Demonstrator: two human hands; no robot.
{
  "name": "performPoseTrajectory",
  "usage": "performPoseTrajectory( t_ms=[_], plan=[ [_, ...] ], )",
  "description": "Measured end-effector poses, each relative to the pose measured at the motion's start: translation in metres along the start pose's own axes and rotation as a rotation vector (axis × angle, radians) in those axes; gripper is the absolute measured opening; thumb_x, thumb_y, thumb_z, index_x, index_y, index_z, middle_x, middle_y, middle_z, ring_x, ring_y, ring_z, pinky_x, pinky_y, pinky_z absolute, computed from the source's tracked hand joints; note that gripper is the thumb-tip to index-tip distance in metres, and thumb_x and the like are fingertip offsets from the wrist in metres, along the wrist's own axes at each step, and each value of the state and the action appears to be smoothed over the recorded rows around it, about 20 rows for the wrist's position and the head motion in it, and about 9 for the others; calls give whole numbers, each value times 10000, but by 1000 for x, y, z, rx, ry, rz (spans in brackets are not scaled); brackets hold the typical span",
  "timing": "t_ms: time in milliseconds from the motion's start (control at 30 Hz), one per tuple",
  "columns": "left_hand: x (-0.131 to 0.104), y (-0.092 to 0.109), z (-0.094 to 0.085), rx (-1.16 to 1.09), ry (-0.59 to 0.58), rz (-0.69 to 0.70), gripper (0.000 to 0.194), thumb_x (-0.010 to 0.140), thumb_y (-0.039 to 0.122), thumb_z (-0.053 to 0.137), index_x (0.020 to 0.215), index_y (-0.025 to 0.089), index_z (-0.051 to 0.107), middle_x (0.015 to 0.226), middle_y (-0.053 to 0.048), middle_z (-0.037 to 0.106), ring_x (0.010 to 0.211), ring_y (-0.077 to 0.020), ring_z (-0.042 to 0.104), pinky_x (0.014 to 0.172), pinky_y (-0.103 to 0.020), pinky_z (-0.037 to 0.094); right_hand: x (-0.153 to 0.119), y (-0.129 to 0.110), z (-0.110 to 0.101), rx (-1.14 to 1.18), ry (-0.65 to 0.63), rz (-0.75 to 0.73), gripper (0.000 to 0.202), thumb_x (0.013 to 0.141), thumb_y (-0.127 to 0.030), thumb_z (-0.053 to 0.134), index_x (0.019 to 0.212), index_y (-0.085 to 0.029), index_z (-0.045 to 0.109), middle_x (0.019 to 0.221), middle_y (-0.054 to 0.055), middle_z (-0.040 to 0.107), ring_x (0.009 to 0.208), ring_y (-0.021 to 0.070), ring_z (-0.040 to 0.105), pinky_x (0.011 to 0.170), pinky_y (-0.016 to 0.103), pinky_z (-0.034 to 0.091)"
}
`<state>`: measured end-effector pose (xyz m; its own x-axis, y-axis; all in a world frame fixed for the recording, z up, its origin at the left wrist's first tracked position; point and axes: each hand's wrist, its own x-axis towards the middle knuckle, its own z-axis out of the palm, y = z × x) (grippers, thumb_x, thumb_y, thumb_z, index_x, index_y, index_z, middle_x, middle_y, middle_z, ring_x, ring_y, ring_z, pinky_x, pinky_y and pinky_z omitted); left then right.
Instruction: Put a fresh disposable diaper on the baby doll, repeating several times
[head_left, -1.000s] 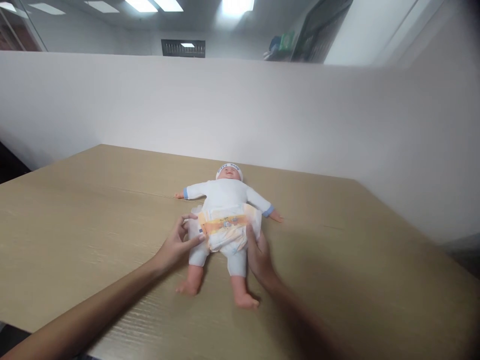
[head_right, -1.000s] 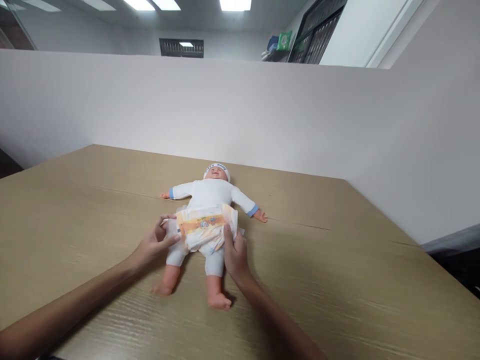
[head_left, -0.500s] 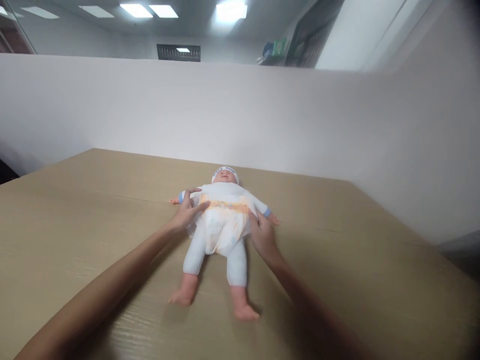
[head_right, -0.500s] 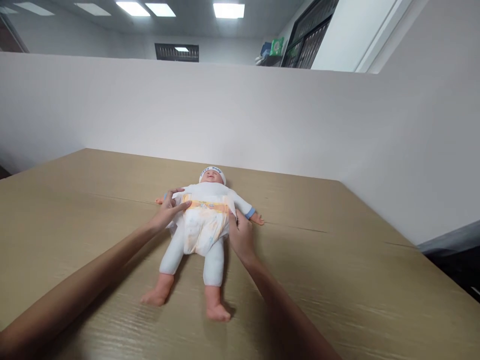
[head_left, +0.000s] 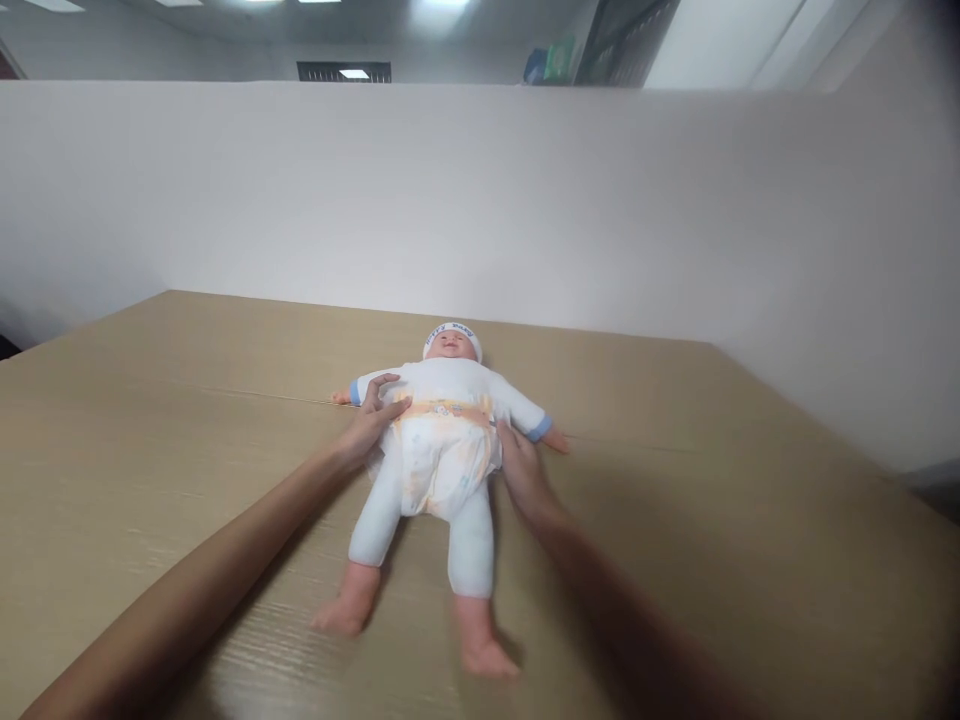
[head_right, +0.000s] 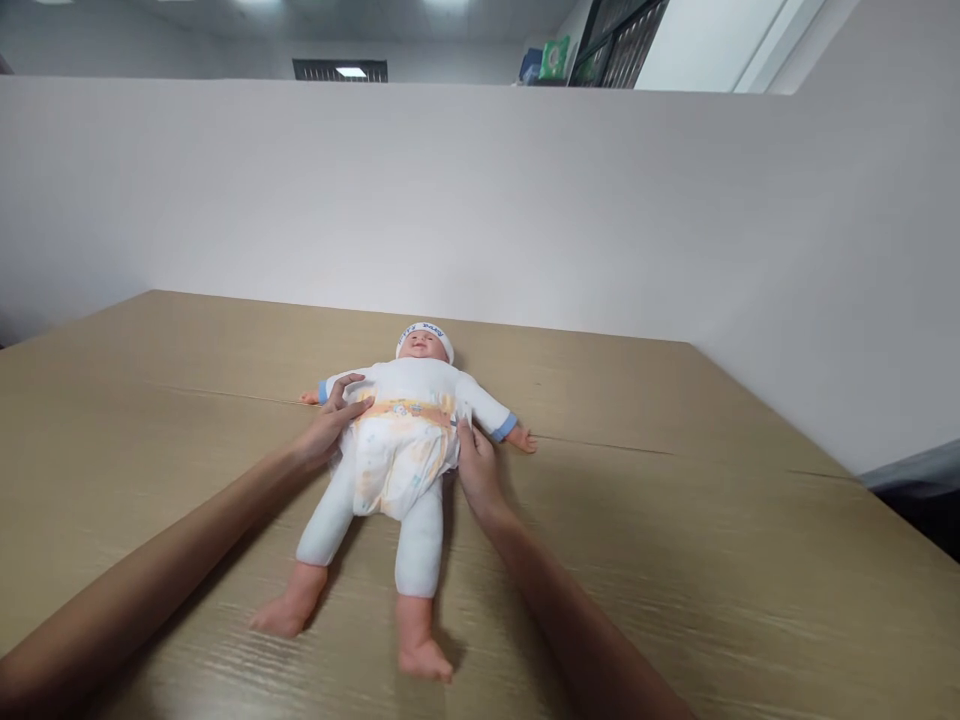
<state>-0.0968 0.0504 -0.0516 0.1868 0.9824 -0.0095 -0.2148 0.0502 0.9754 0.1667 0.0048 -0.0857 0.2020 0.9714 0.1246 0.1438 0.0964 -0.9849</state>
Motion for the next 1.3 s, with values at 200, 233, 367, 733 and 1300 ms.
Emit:
performPoseTrajectory(
  t_ms=[200,233,367,733,1300],
  plan=[
    [-13,32,7,617,176,308,531,906,440,825,1308,255,532,1241,-88,666,1094,-265,674,946,-394,552,2,-1,-3,-112,19,-76,607,1011,-715,482,1115,-196,779,1074,122,827,1050,319,754,903,422,625],
    [-16,43,15,801,212,470,460,935,380,781,1312,243,555,1344,-111,646,1209,-295,631,1061,-445,507,1,-1,-6,-142,17,-95,584,1008,-716,488,1075,-207,767,1041,107,821,1013,302,744,884,400,614],
    [-20,73,61,1131,-73,736,200,1068,316,561,1220,226,653,1246,-91,721,1183,-299,610,1070,-462,455,-9,-4,-24,-296,-1,-184,474,998,-681,553,835,-243,636,721,18,688,707,213,629,710,313,523],
    [-9,34,116,1477,-284,680,316,940,538,728,1073,278,848,1269,-84,737,1218,-378,520,995,-538,401,-22,-5,-83,-567,-125,-318,372,866,-627,688,910,-258,668,866,62,699,873,286,629,873,426,477],
    [-10,31,117,1471,-297,637,278,806,440,823,1049,312,863,1239,-62,714,1194,-367,518,1019,-535,400,9,-25,-93,-576,-408,-47,369,786,-553,694,603,-251,585,613,-10,596,610,173,511,583,296,335]
  ],
)
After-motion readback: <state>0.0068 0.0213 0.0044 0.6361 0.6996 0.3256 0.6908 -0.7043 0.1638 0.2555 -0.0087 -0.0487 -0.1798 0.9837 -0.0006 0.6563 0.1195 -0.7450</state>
